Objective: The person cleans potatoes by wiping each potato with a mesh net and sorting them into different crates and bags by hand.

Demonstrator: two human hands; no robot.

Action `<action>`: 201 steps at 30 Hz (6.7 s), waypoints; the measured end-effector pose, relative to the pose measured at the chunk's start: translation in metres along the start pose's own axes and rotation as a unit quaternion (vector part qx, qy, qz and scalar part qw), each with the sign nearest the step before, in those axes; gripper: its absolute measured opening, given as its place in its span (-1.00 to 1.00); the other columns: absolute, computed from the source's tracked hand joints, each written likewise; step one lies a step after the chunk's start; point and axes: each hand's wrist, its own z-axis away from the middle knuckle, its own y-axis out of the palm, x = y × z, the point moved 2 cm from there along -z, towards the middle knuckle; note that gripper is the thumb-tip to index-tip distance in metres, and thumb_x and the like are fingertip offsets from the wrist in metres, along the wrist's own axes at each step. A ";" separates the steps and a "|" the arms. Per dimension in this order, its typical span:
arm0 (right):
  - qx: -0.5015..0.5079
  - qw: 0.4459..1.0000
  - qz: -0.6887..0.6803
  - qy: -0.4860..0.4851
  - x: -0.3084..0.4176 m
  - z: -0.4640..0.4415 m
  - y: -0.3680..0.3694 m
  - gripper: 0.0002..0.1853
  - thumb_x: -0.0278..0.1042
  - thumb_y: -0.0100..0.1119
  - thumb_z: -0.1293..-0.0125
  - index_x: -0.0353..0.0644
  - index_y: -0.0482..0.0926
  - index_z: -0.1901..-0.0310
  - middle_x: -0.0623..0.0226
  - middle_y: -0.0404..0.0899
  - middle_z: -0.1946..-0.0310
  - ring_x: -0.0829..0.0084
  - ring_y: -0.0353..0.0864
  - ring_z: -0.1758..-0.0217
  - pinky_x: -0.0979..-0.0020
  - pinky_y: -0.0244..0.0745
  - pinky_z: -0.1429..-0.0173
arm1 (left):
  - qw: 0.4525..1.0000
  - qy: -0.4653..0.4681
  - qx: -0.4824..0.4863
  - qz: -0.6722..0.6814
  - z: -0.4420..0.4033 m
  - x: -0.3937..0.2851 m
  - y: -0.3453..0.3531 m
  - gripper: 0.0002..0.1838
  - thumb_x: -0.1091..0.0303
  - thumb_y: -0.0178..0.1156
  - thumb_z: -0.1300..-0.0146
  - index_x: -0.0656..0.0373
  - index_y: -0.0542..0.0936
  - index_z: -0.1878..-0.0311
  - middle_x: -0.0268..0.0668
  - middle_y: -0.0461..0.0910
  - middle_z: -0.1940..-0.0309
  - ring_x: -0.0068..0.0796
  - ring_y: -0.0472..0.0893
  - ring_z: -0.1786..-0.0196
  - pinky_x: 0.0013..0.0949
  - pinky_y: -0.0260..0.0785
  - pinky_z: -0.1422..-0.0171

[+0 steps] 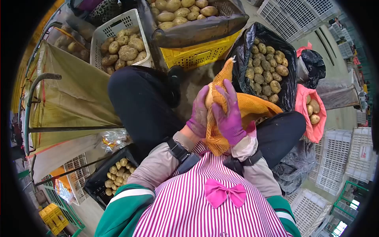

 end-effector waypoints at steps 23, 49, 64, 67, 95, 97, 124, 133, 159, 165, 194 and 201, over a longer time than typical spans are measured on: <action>0.135 0.906 0.189 0.353 -0.109 0.066 -0.087 -0.49 -0.13 0.29 -0.18 -0.20 0.49 -0.12 0.01 0.62 0.05 0.03 0.63 -0.03 0.17 0.52 -0.10 | 0.717 0.258 0.064 -0.644 -0.017 -0.018 0.009 -0.40 -0.03 0.12 -0.37 0.20 0.39 -0.31 -0.15 0.53 -0.13 -0.25 0.60 -0.13 -0.20 0.57 -0.05; -0.065 0.997 0.042 0.018 -0.033 -0.004 -0.029 -0.64 -0.46 0.36 -0.11 -0.21 0.57 0.01 0.16 0.62 0.13 0.14 0.65 0.08 0.23 0.56 0.02 | 0.749 0.289 0.110 -0.586 -0.018 -0.001 -0.003 -0.28 0.50 0.31 -0.24 0.27 0.15 -0.39 -0.07 0.55 -0.10 -0.34 0.62 -0.09 -0.30 0.46 -0.23; 0.060 0.991 0.110 0.055 -0.045 -0.033 -0.025 -0.58 -0.27 0.33 -0.06 -0.02 0.62 -0.02 0.23 0.54 0.26 0.15 0.61 0.22 0.22 0.52 0.15 | 0.690 0.345 0.190 -0.607 -0.027 0.013 -0.013 -0.13 0.62 0.40 -0.04 0.10 0.18 -0.40 -0.04 0.41 -0.25 -0.16 0.55 -0.18 -0.21 0.43 -0.28; -0.013 0.982 0.053 0.181 -0.059 -0.048 -0.032 -0.69 -0.19 0.25 -0.25 -0.13 0.62 0.03 0.18 0.57 0.27 0.11 0.61 0.25 0.24 0.51 0.16 | 0.694 0.325 0.214 -0.606 -0.025 0.015 -0.007 -0.14 0.65 0.34 -0.12 0.01 0.13 -0.44 0.01 0.38 -0.28 -0.13 0.55 -0.18 -0.19 0.41 -0.31; 0.115 0.940 -0.032 0.319 -0.102 -0.064 0.001 -0.66 -0.12 0.07 -0.32 -0.23 0.58 0.08 -0.06 0.64 0.21 -0.07 0.63 0.15 0.09 0.54 0.05 | 0.884 0.067 0.067 -0.457 -0.036 0.012 0.001 -0.42 -0.06 -0.15 -0.48 0.25 0.37 -0.29 -0.18 0.50 -0.17 -0.41 0.49 -0.20 -0.33 0.33 -0.31; 0.078 0.954 0.064 0.282 -0.128 -0.068 -0.002 -0.64 -0.10 0.06 -0.32 -0.25 0.58 0.10 -0.09 0.63 0.26 -0.08 0.63 0.18 0.07 0.54 0.08 | 0.970 -0.089 -0.006 -0.228 -0.022 0.015 0.021 -0.38 -0.10 -0.14 -0.46 0.25 0.37 -0.30 -0.16 0.50 -0.18 -0.34 0.53 -0.17 -0.29 0.38 -0.27; -0.178 0.836 -0.333 0.398 -0.121 -0.003 -0.049 -0.63 -0.08 -0.01 -0.48 -0.24 0.56 -0.01 0.34 0.59 0.43 0.49 0.55 0.44 0.42 0.44 0.37 | 0.956 -0.001 0.140 -0.257 -0.049 -0.067 0.099 -0.56 0.17 0.10 -0.39 0.22 0.43 -0.21 -0.12 0.61 0.08 -0.33 0.66 0.08 -0.31 0.54 0.06; -0.214 0.642 -0.648 0.349 -0.110 0.026 -0.100 -0.47 0.06 -0.11 -0.50 -0.24 0.38 -0.24 0.18 0.61 0.22 0.29 0.67 0.34 0.21 0.68 0.28 | 0.797 0.041 0.205 -0.567 -0.098 -0.086 0.121 -0.53 0.14 0.08 -0.41 0.27 0.40 -0.22 -0.15 0.52 -0.12 -0.30 0.54 -0.15 -0.28 0.38 -0.24; 0.011 1.000 -0.021 0.010 -0.073 -0.002 0.011 -0.23 -0.01 0.35 -0.04 -0.08 0.37 -0.31 0.09 0.48 -0.16 0.01 0.43 -0.24 0.13 0.38 -0.23 | 0.565 -0.068 0.261 -0.780 -0.067 -0.139 0.011 -0.54 0.31 0.03 -0.42 0.29 0.34 -0.32 -0.11 0.43 -0.28 -0.21 0.40 -0.34 -0.23 0.20 -0.46; 0.136 0.960 -0.009 0.245 -0.125 0.013 -0.047 -0.65 -0.22 0.14 -0.22 -0.14 0.64 -0.01 0.01 0.64 0.06 0.09 0.63 -0.06 0.24 0.50 -0.13 | 0.453 -0.080 0.167 -0.872 -0.110 -0.105 -0.016 -0.53 0.24 0.23 -0.30 0.26 0.46 -0.20 -0.08 0.56 -0.11 -0.21 0.52 -0.19 -0.25 0.35 -0.27; -0.336 0.897 -0.024 0.288 -0.191 0.060 -0.365 -0.61 -0.55 -0.14 -0.38 -0.34 0.50 -0.19 0.06 0.51 -0.16 0.23 0.55 -0.20 0.27 0.49 -0.28 | 0.209 -0.224 0.079 -0.949 -0.206 0.023 -0.218 -0.56 0.02 0.25 -0.15 0.13 0.67 0.02 -0.04 0.62 -0.06 -0.03 0.60 -0.14 -0.09 0.44 -0.22; -0.398 0.870 -0.088 0.278 -0.160 0.030 -0.345 -0.56 -0.55 -0.23 -0.31 -0.40 0.49 -0.18 0.00 0.53 -0.13 0.18 0.57 -0.18 0.23 0.51 -0.28 | 0.357 -0.312 0.093 -0.876 -0.133 0.156 -0.080 -0.21 -0.27 0.25 -0.05 0.21 0.53 -0.17 0.05 0.50 -0.20 -0.01 0.49 -0.26 -0.10 0.33 -0.32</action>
